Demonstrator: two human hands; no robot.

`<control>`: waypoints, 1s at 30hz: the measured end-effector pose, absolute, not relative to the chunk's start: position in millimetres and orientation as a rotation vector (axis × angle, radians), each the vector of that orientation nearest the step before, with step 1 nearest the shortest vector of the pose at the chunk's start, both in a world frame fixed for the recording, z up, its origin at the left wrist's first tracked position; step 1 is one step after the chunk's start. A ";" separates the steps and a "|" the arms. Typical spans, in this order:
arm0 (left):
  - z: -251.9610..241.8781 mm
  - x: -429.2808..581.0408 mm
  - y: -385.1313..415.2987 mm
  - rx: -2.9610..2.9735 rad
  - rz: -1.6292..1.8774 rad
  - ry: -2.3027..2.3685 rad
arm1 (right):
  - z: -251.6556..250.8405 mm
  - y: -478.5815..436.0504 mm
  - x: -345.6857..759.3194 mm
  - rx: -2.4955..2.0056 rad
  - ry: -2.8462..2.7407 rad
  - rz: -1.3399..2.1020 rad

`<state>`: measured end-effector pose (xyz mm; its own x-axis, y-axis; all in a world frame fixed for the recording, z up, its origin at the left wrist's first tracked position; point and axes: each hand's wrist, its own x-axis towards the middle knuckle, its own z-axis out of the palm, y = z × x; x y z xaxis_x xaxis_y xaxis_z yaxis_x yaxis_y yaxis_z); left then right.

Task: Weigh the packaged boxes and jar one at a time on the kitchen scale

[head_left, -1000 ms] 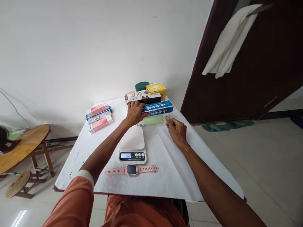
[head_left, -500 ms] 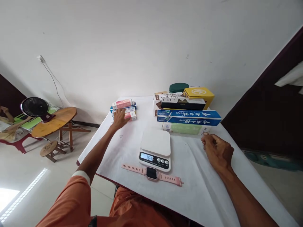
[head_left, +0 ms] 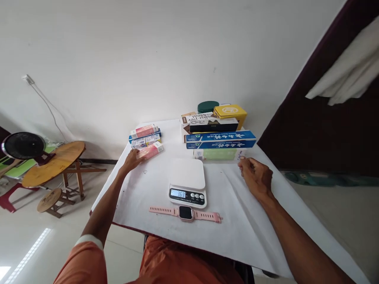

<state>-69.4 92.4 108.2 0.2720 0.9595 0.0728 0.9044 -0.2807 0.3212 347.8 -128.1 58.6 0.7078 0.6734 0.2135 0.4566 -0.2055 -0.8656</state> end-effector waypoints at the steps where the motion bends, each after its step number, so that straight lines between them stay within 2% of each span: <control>1: 109.0 -72.0 86.3 2.321 0.374 1.724 | 58.0 -127.3 348.3 -1.840 -0.889 0.250; 8: 140.2 -66.9 26.6 2.340 0.594 1.371 | 55.5 -120.9 351.0 -1.804 -0.910 0.206; 15: 148.6 2.1 -13.5 2.544 0.477 0.892 | 52.3 -120.7 353.2 -1.768 -0.918 0.190; 24: 130.9 26.1 -9.4 2.690 0.255 0.835 | 53.0 -117.8 354.2 -1.774 -0.915 0.191; 30: 139.5 23.2 -12.3 2.695 0.361 0.808 | 50.6 -118.5 354.0 -1.763 -0.920 0.182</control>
<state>23.2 -12.3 139.5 0.8097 0.5671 0.1509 0.4907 -0.7953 0.3560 354.0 -118.5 50.6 0.6884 0.6577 0.3056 0.4915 -0.1133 -0.8635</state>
